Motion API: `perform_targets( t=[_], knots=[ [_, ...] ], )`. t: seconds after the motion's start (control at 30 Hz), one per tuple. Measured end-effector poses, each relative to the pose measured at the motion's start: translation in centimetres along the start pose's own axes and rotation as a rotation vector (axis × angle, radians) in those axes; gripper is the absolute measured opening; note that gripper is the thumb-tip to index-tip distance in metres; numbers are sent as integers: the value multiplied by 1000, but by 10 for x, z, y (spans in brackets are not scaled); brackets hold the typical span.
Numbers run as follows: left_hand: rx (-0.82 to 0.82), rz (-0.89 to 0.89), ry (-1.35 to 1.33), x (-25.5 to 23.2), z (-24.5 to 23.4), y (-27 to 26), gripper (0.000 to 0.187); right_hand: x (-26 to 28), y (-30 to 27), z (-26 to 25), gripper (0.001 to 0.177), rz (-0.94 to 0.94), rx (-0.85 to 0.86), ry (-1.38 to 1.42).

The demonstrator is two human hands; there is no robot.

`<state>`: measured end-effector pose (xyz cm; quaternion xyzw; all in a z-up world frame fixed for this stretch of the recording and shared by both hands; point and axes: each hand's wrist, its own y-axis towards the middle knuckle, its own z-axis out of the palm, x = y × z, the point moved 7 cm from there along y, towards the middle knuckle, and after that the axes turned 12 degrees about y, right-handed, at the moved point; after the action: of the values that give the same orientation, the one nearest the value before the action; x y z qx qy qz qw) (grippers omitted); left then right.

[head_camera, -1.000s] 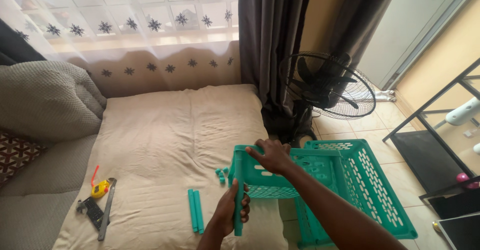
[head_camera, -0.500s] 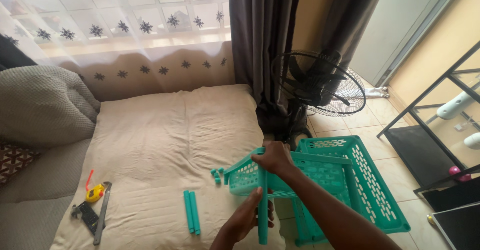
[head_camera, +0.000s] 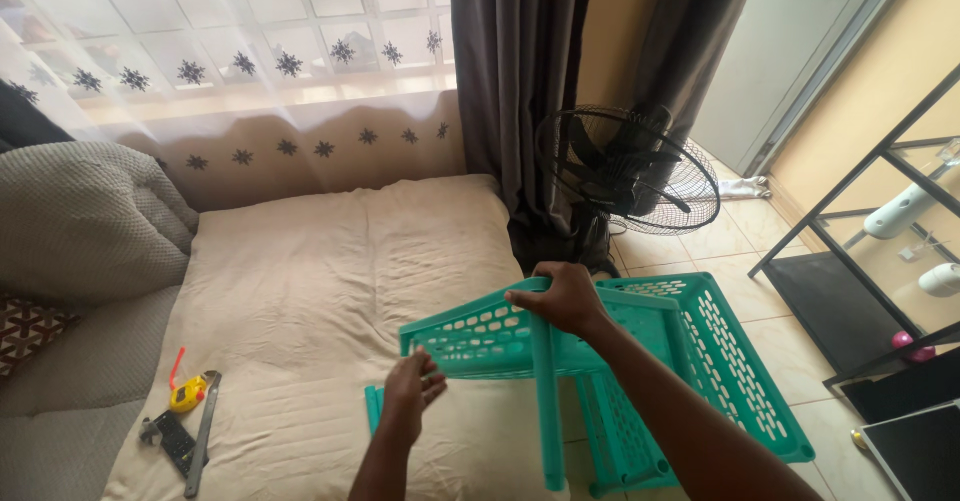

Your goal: The person assembles a green plastic storage unit by inserting cylindrical legs into a basket-like frame and then attaching small round feet to the bottom. The person handles the basket, legs, and feet by hand, positioning and securing each part in sequence.

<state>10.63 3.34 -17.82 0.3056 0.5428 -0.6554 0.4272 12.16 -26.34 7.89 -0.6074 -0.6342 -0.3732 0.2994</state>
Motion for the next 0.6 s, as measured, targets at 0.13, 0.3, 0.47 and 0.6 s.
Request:
perform_targets(
  t=[0.13,0.3,0.47,0.6],
  knots=[
    [-93,-73,-182,-9,-24,39,43,20,-7,-15,50,-57,19,77],
    [-125,-19,-476,-36,-46,51,39,25,-22,-37,49,-68,36,252],
    [-175,41,-529,-75,-54,32,29,12,-36,-36,48,-99,104,385],
    [-191,43,-496,-98,-45,7,27,-11,-42,-28,51,-57,168,450]
  ],
)
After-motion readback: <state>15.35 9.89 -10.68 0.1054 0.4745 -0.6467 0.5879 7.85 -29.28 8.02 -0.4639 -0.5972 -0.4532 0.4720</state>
